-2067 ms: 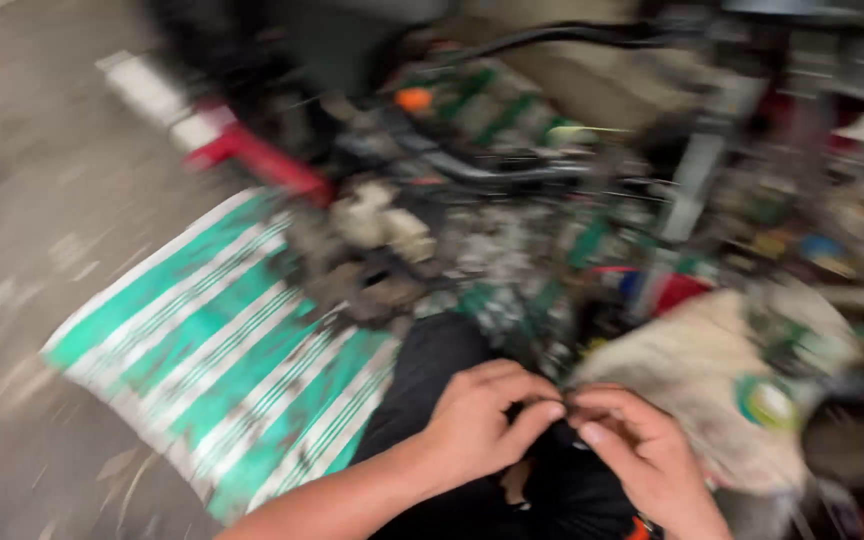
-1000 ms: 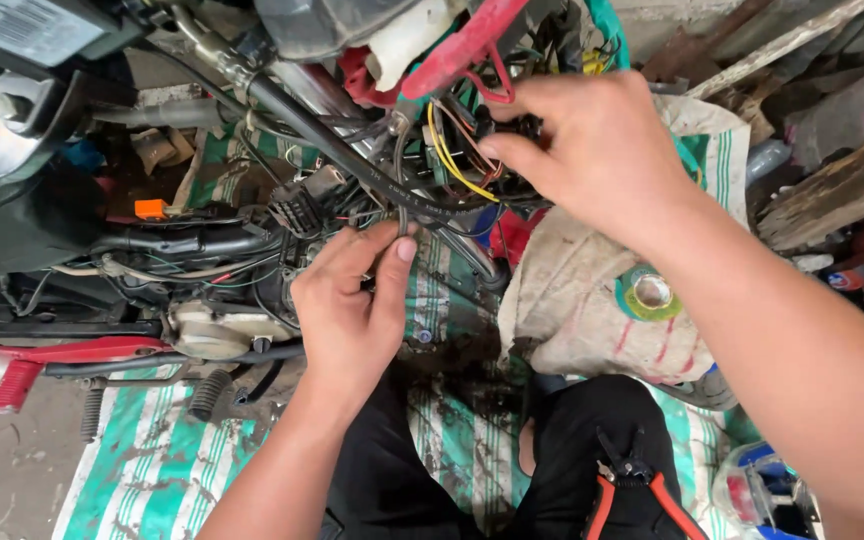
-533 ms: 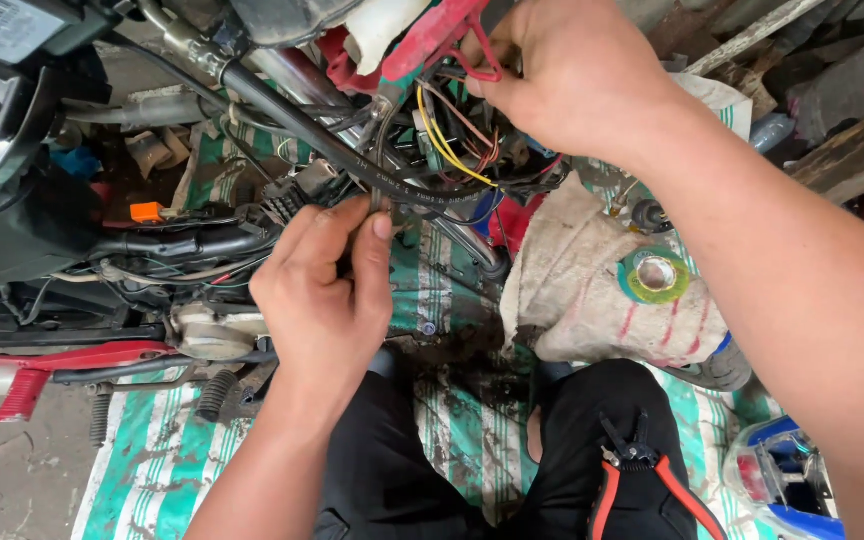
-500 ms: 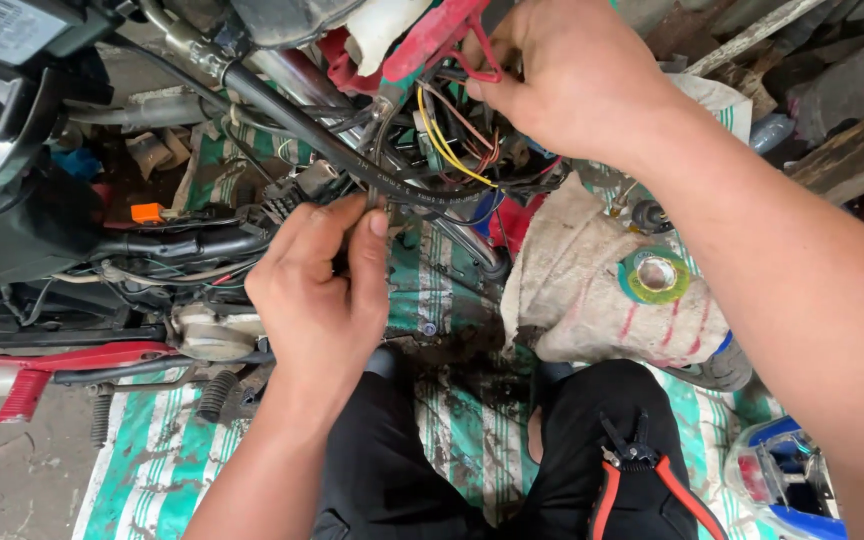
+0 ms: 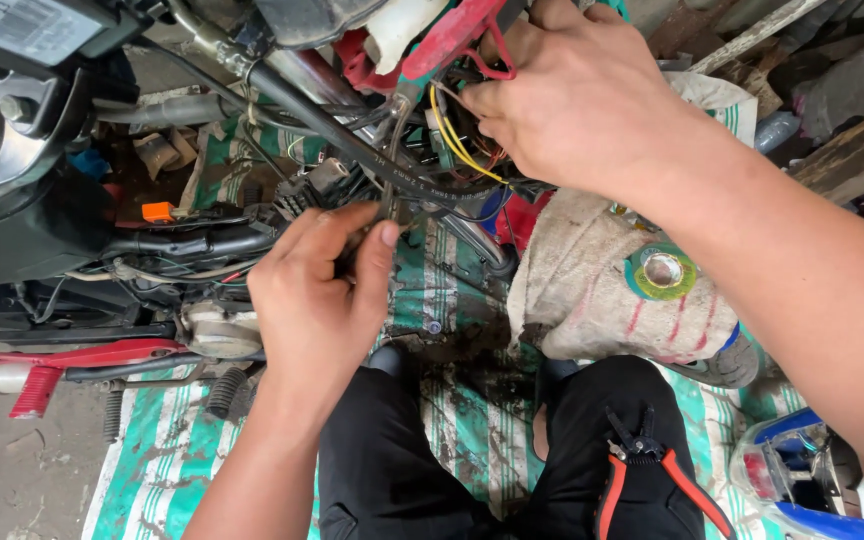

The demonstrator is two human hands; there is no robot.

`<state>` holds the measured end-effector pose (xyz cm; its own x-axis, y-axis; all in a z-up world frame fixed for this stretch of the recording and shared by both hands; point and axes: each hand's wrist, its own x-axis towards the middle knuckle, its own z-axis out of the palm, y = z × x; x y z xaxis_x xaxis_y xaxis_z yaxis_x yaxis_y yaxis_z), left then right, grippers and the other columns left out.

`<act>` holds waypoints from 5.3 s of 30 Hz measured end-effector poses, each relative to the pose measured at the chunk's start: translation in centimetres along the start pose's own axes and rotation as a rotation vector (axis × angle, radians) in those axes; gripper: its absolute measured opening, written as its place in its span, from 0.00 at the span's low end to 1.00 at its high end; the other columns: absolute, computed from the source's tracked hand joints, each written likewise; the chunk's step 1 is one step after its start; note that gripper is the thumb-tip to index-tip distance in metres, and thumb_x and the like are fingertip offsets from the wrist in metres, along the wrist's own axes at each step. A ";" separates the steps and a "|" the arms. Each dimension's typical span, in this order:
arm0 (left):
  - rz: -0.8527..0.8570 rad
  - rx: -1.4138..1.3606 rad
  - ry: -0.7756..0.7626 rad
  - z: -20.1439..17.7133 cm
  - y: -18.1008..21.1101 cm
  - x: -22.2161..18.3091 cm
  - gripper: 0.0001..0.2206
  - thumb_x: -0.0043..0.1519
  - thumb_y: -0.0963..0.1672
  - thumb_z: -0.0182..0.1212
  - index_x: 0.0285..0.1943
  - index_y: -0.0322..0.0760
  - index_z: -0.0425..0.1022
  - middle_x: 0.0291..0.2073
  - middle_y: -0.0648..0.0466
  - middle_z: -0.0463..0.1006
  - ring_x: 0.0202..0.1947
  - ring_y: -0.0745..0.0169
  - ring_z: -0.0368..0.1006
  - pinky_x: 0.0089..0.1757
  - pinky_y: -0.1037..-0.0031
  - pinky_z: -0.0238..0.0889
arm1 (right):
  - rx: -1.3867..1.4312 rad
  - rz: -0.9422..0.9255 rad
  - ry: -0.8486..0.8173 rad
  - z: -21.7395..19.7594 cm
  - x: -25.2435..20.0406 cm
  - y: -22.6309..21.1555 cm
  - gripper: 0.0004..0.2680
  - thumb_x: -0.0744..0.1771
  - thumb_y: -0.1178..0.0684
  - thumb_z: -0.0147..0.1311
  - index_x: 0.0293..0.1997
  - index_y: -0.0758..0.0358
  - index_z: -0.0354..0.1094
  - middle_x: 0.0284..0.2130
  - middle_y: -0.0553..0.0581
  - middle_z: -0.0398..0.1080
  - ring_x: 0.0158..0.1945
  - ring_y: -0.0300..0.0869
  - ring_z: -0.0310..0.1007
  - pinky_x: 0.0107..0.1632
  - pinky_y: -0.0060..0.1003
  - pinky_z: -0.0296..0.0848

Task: Repairing and taping electrical wiring on a motorcycle

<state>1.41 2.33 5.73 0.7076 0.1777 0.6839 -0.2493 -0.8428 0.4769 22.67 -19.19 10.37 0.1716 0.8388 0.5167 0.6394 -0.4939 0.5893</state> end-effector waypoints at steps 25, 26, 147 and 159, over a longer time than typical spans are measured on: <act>-0.226 -0.221 -0.112 -1.7 -0.2 -2.4 0.13 0.70 0.42 0.66 0.63 0.43 0.80 0.44 0.55 0.87 0.42 0.66 0.85 0.47 0.74 0.77 | 0.885 0.278 -0.117 1.4 -1.7 0.3 0.04 0.70 0.56 0.69 0.45 0.64 0.85 0.68 0.67 0.74 0.68 0.63 0.65 0.67 0.62 0.66; -0.322 -0.283 -0.166 -2.2 -0.1 -2.3 0.14 0.69 0.44 0.65 0.64 0.45 0.79 0.45 0.56 0.89 0.46 0.68 0.88 0.48 0.76 0.79 | 0.890 0.272 -0.138 1.7 -1.7 0.5 0.04 0.69 0.55 0.70 0.46 0.62 0.86 0.67 0.63 0.76 0.69 0.61 0.65 0.66 0.59 0.66; -0.344 -0.764 -0.052 2.7 0.2 -6.5 0.16 0.63 0.36 0.74 0.59 0.31 0.79 0.37 0.46 0.90 0.38 0.55 0.90 0.42 0.66 0.85 | 1.891 0.540 -0.289 -2.4 -7.3 -11.9 0.05 0.71 0.57 0.61 0.42 0.70 0.79 0.25 0.60 0.81 0.33 0.37 0.80 0.42 0.38 0.84; -0.581 -1.317 -0.177 5.0 -1.8 -7.4 0.11 0.71 0.36 0.63 0.61 0.25 0.77 0.40 0.40 0.87 0.40 0.56 0.86 0.42 0.70 0.82 | 1.925 0.551 -0.299 -2.5 -7.6 -11.6 0.06 0.71 0.57 0.61 0.38 0.70 0.78 0.26 0.61 0.81 0.35 0.40 0.82 0.44 0.41 0.84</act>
<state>-0.05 -0.02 -2.96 0.9651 0.1790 0.1914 -0.2502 0.4119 0.8762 12.07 -20.38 1.15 0.5539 0.8176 0.1572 0.2606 0.0090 -0.9654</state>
